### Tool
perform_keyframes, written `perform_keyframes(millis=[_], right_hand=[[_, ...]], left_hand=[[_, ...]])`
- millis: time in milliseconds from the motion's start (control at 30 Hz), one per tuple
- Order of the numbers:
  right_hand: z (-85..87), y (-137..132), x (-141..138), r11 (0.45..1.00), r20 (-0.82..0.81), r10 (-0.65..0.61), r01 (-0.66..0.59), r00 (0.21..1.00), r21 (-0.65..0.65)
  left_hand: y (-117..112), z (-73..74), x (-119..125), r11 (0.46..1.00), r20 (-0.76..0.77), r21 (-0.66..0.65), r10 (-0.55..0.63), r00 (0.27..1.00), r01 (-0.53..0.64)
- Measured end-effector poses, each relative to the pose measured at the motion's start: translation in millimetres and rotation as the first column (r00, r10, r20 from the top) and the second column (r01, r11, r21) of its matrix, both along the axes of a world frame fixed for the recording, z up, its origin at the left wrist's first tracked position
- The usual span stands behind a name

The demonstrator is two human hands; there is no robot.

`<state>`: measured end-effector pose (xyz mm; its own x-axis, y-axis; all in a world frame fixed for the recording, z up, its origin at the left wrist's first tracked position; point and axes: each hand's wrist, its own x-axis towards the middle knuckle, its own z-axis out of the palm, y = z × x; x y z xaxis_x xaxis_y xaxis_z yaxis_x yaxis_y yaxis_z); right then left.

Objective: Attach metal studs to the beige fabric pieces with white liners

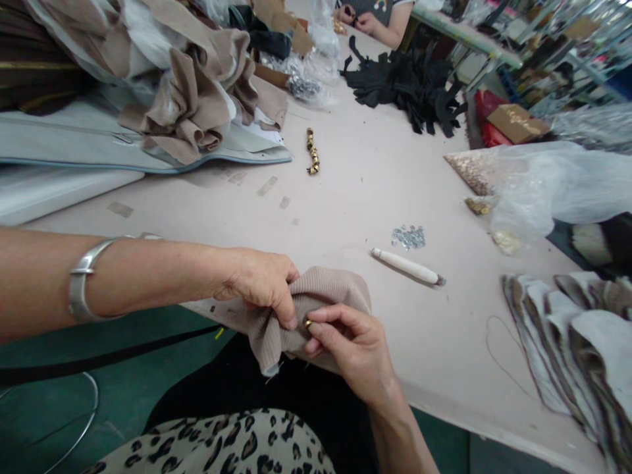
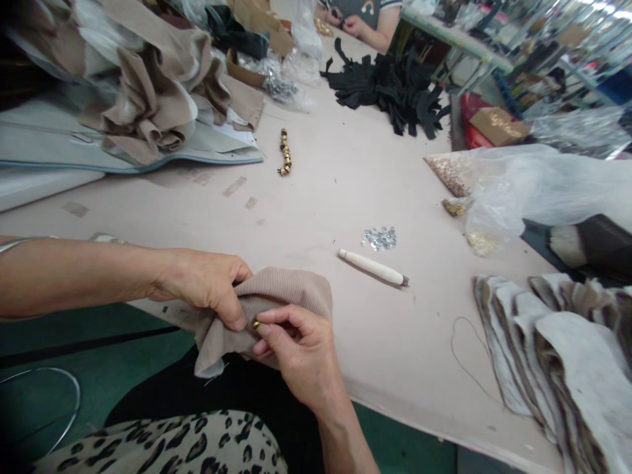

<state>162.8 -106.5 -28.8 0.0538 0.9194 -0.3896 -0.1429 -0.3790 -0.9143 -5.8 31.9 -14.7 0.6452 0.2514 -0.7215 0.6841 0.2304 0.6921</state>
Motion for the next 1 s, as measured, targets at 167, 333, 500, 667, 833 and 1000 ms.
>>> perform_keyframes(millis=[167, 333, 500, 667, 833, 1000], right_hand=[[-0.5, -0.4, -1.4, 1.0, 0.038, 0.006, -0.006, 0.999, 0.011], [-2.8, -2.7, -3.7, 1.0, 0.078, 0.007, -0.009, 0.997, 0.027], [-16.0, -12.3, -10.5, 0.995, 0.193, -0.018, -0.001, 0.981, 0.096], [-9.2, -18.2, -7.0, 0.828, 0.669, -0.311, -0.153, 0.675, 0.54], [15.6, -10.3, 6.9, 0.662, 0.899, -0.158, -0.631, 0.409, 0.404], [20.6, -16.4, 0.0, 0.652, 0.905, -0.358, -0.631, 0.231, 0.42]], left_hand=[[-2.4, 1.2, 1.0, 0.985, -0.041, -0.165, 0.052, 0.998, -0.058], [-9.3, 4.1, 0.5, 0.999, 0.066, -0.052, 0.016, 0.998, -0.012], [-15.9, 15.1, -1.6, 0.948, 0.08, 0.299, -0.139, 0.987, 0.109], [-19.9, 15.8, -5.0, 0.717, 0.098, 0.666, -0.358, 0.929, 0.206], [-30.4, 15.0, -12.7, 0.13, -0.042, 0.979, -0.622, 0.782, 0.156], [-43.9, 34.6, -26.3, -0.179, -0.091, 0.983, -0.622, 0.777, -0.028]])
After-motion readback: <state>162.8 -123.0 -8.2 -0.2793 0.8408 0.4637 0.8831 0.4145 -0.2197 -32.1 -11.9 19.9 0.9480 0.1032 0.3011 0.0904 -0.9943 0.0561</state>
